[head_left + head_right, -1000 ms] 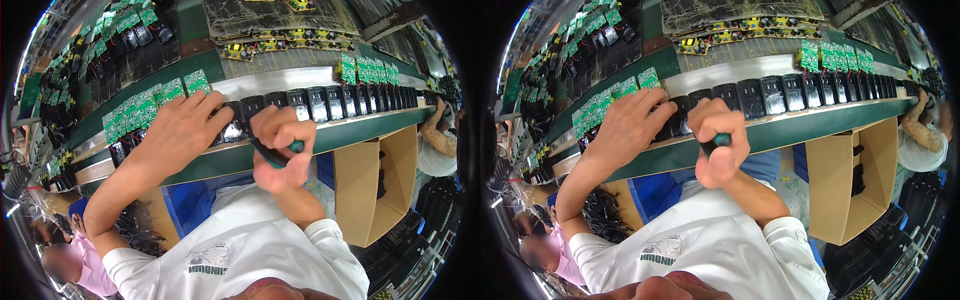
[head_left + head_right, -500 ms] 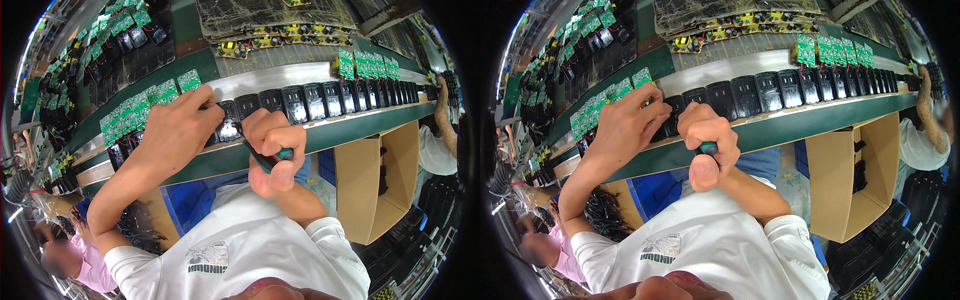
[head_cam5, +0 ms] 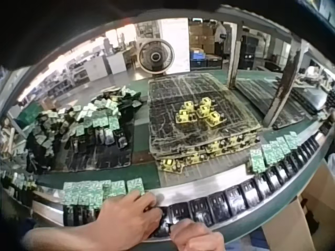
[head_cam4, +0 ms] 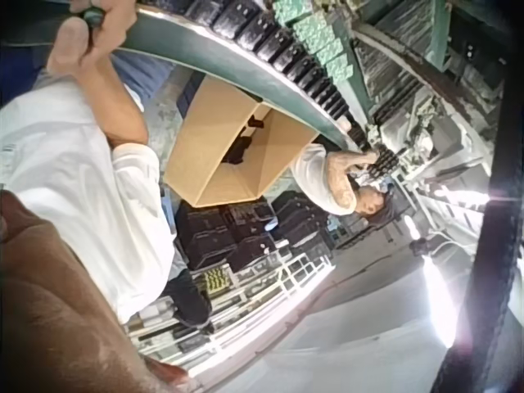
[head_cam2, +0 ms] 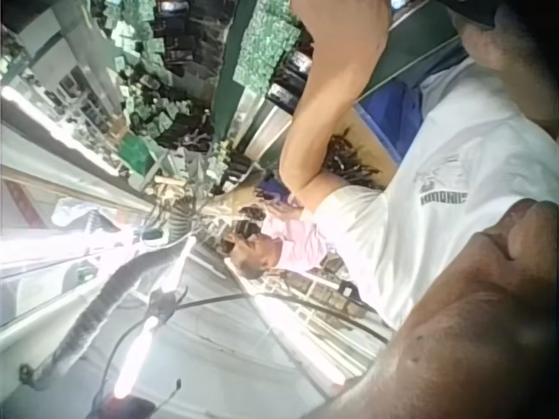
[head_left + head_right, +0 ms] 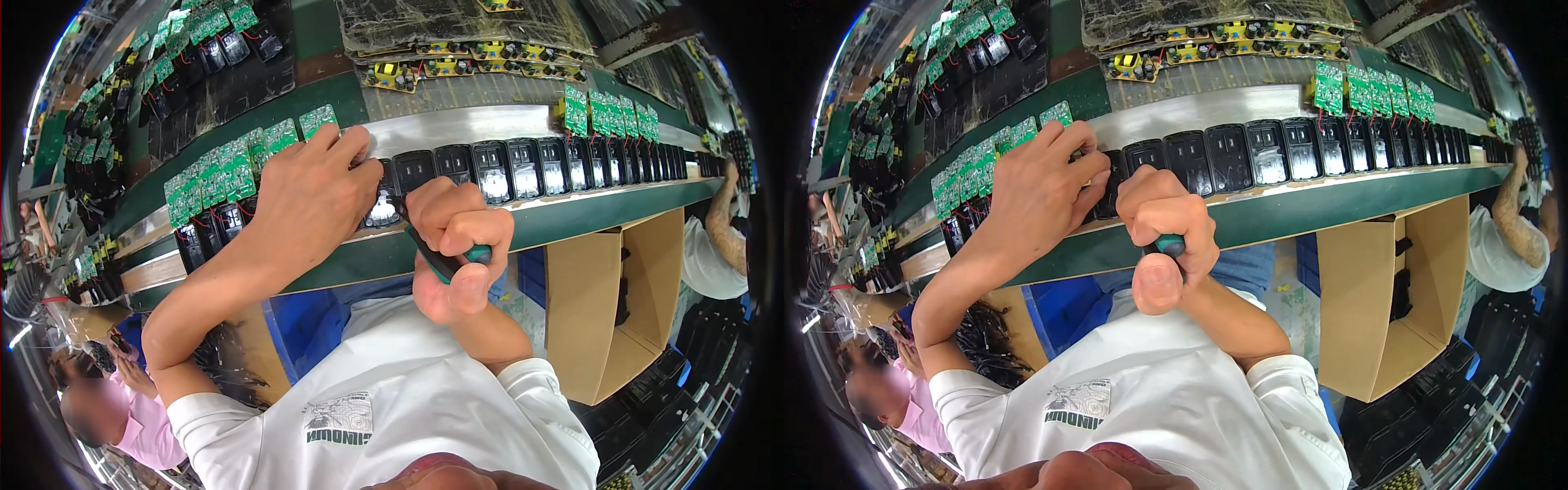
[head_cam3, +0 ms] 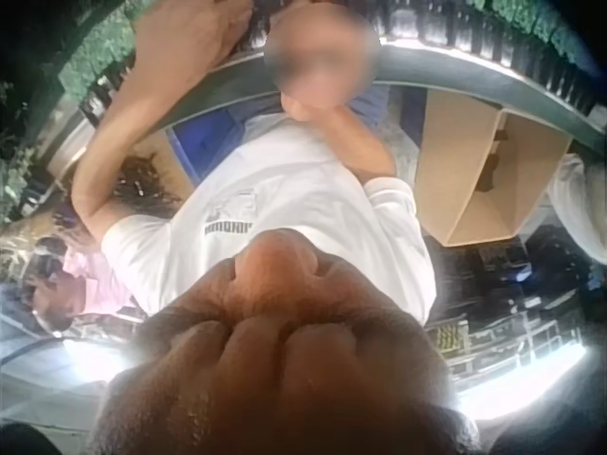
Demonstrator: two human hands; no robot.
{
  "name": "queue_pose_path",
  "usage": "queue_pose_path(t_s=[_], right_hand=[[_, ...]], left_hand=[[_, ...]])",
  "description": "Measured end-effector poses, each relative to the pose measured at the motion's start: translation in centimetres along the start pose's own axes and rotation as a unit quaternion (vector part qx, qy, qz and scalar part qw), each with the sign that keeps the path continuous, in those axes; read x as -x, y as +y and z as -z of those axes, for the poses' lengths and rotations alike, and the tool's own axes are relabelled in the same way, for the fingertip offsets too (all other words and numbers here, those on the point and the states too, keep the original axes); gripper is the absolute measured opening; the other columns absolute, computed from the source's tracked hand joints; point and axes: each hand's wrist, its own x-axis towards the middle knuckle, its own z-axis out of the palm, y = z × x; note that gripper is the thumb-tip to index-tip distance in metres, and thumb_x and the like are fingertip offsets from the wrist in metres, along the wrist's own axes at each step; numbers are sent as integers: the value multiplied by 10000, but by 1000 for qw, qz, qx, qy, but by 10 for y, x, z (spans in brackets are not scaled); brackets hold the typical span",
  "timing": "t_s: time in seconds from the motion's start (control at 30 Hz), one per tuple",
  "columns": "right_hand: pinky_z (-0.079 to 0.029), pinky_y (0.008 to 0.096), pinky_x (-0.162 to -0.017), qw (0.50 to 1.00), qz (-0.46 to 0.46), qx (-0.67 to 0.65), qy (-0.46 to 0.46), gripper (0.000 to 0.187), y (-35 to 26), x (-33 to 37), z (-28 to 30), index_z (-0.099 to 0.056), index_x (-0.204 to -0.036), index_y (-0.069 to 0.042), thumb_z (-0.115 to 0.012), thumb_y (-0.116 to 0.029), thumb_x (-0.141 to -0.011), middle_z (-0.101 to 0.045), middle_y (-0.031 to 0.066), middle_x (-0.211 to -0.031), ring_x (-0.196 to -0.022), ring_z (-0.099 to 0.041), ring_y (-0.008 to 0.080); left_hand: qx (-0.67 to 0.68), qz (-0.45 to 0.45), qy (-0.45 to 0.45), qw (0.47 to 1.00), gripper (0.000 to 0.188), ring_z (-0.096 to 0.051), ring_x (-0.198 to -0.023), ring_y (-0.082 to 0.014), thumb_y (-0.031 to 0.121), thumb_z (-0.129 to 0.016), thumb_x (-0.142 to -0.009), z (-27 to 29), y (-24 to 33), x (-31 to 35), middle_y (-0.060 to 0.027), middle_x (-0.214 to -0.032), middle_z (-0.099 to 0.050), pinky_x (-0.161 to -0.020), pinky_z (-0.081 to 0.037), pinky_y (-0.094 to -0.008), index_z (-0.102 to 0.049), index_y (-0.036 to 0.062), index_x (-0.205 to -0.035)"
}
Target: Assembling and placing circuit boards into a production line fixture using hand tools.
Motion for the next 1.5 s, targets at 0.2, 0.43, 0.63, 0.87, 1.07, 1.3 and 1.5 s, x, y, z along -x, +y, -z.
queue_pose_path(t_s=[0.2,0.43,0.63,0.87,1.07,1.3,1.5], right_hand=[[-348,338,-612,1000,15,-22,-9,373,2,-1,-1,-467,-924,-119,-573,-463,-1025,-481,58,-818,-691,-381,178],[-343,330,-641,998,-32,-10,47,407,7,-16,-14,-465,-909,-106,-572,-480,-1028,-471,54,-815,-711,-380,176],[-342,325,-660,997,-64,3,46,408,17,-31,-15,-470,-906,-88,-548,-463,-1045,-461,52,-814,-725,-374,172],[-343,328,-658,999,-51,0,17,327,19,-30,-18,-475,-900,-82,-526,-370,-1046,-468,56,-808,-721,-366,169],[-361,332,-663,1000,6,-20,20,195,21,-16,-14,-489,-875,-78,-499,-236,-990,-501,70,-806,-720,-384,181],[-389,346,-670,999,40,-6,-36,87,23,-18,-6,-524,-876,-70,-492,-146,-903,-542,95,-822,-717,-418,200],[-407,352,-655,997,69,3,-43,91,9,-23,-3,-561,-926,-71,-526,-135,-870,-570,105,-842,-708,-443,205]], left_hand=[[-13,2,-17,1000,117,-545,-810,-193,85,-752,-788,1,0,-1,1,-1011,-554,-595,-439,-319,-661,124,-851],[-8,4,-25,1000,127,-553,-824,-197,115,-767,-777,1,-1,-3,-6,-992,-539,-583,-437,-332,-662,129,-847],[-18,10,-32,999,89,-554,-818,-205,154,-747,-796,0,1,-5,-16,-976,-538,-557,-433,-342,-670,132,-836],[4,-10,-20,1000,65,-579,-808,-218,156,-696,-823,3,-1,-9,-48,-908,-554,-513,-437,-367,-677,117,-774],[23,-28,-159,987,100,-623,-818,-238,175,-750,-779,27,-7,-34,-61,-927,-625,-561,-481,-393,-695,94,-799],[120,-78,-178,974,263,-621,-811,-232,173,-848,-734,13,-56,-87,-36,-972,-685,-673,-500,-356,-704,91,-937],[192,41,-226,954,306,-638,-797,-239,232,-854,-806,6,-71,-142,-27,-973,-710,-751,-525,-359,-737,89,-1050]])
